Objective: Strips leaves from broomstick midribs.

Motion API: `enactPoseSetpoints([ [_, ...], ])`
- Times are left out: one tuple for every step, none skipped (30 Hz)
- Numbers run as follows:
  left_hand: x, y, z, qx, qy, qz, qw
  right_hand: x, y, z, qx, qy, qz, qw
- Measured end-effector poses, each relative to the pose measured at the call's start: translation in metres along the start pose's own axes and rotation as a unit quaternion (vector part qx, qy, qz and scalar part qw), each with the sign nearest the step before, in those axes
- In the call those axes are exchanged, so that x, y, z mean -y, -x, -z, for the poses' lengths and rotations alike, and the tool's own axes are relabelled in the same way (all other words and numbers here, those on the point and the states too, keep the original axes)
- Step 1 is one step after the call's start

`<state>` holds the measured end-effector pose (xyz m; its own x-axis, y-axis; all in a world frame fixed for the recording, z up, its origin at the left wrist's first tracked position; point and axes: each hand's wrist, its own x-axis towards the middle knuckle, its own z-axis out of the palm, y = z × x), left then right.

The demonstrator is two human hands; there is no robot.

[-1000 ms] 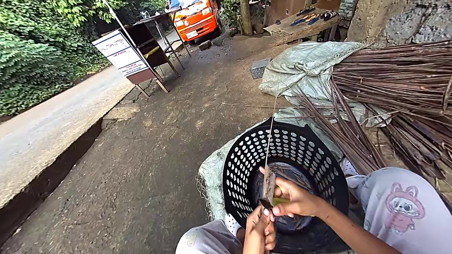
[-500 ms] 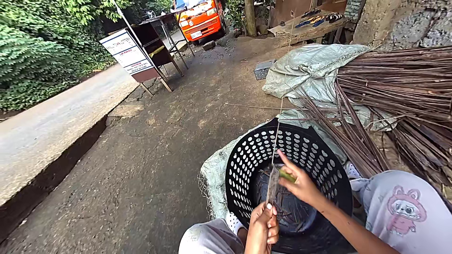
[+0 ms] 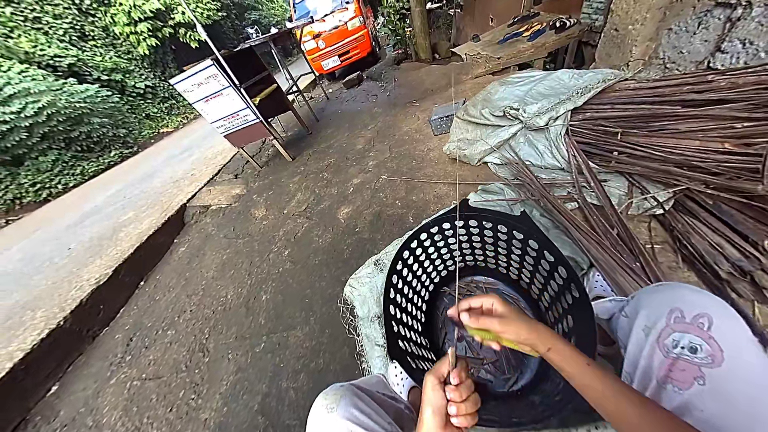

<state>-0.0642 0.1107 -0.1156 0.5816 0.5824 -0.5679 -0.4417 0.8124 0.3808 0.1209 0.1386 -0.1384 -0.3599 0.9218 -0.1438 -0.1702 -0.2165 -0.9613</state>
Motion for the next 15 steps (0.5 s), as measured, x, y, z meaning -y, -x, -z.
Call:
enactPoseSetpoints([
  [0.000,-0.001,-0.001,-0.006,0.001,-0.005,1.000,0.003,-0.002,0.001,-0.041,0.001,0.006,0.999],
  [0.001,-0.001,-0.003,-0.018,-0.003,-0.014,1.000,0.006,-0.003,0.002,-0.068,0.005,0.010,0.998],
  [0.000,-0.002,-0.005,-0.033,-0.013,-0.023,0.999,0.007,-0.004,0.000,-0.086,0.009,0.009,0.996],
  [0.000,-0.002,-0.006,-0.050,-0.027,-0.033,0.998,0.007,-0.005,-0.003,-0.101,0.010,0.009,0.995],
  [0.001,-0.003,-0.008,-0.067,-0.046,-0.044,0.996,0.006,-0.006,-0.005,-0.120,0.011,0.011,0.993],
  [0.001,-0.005,-0.010,-0.087,-0.069,-0.057,0.992,0.004,-0.008,-0.007,-0.145,0.013,0.016,0.989],
  [0.002,-0.005,-0.013,-0.107,-0.099,-0.071,0.987,0.003,-0.009,-0.008,-0.180,0.018,0.022,0.983],
  [0.003,-0.004,-0.015,-0.122,-0.130,-0.084,0.980,0.003,-0.011,-0.006,-0.220,0.022,0.024,0.975],
  [0.004,-0.002,-0.016,-0.133,-0.156,-0.094,0.974,0.005,-0.013,-0.003,-0.262,0.024,0.020,0.965],
  [0.006,-0.001,-0.015,-0.140,-0.176,-0.102,0.969,0.007,-0.014,0.000,-0.296,0.018,0.016,0.955],
  [0.007,0.001,-0.015,-0.145,-0.187,-0.109,0.965,0.010,-0.012,0.002,-0.305,0.011,0.010,0.952],
  [0.006,0.001,-0.015,-0.153,-0.196,-0.115,0.962,0.013,-0.007,0.001,-0.275,0.013,0.002,0.961],
  [0.005,0.001,-0.016,-0.159,-0.204,-0.120,0.959,0.014,-0.001,-0.002,-0.206,0.023,-0.007,0.978],
  [0.004,-0.001,-0.018,-0.162,-0.215,-0.125,0.955,0.014,0.004,-0.004,-0.127,0.036,-0.019,0.991],
  [0.004,-0.003,-0.021,-0.162,-0.231,-0.130,0.950,0.010,0.005,-0.004,-0.062,0.045,-0.029,0.997],
])
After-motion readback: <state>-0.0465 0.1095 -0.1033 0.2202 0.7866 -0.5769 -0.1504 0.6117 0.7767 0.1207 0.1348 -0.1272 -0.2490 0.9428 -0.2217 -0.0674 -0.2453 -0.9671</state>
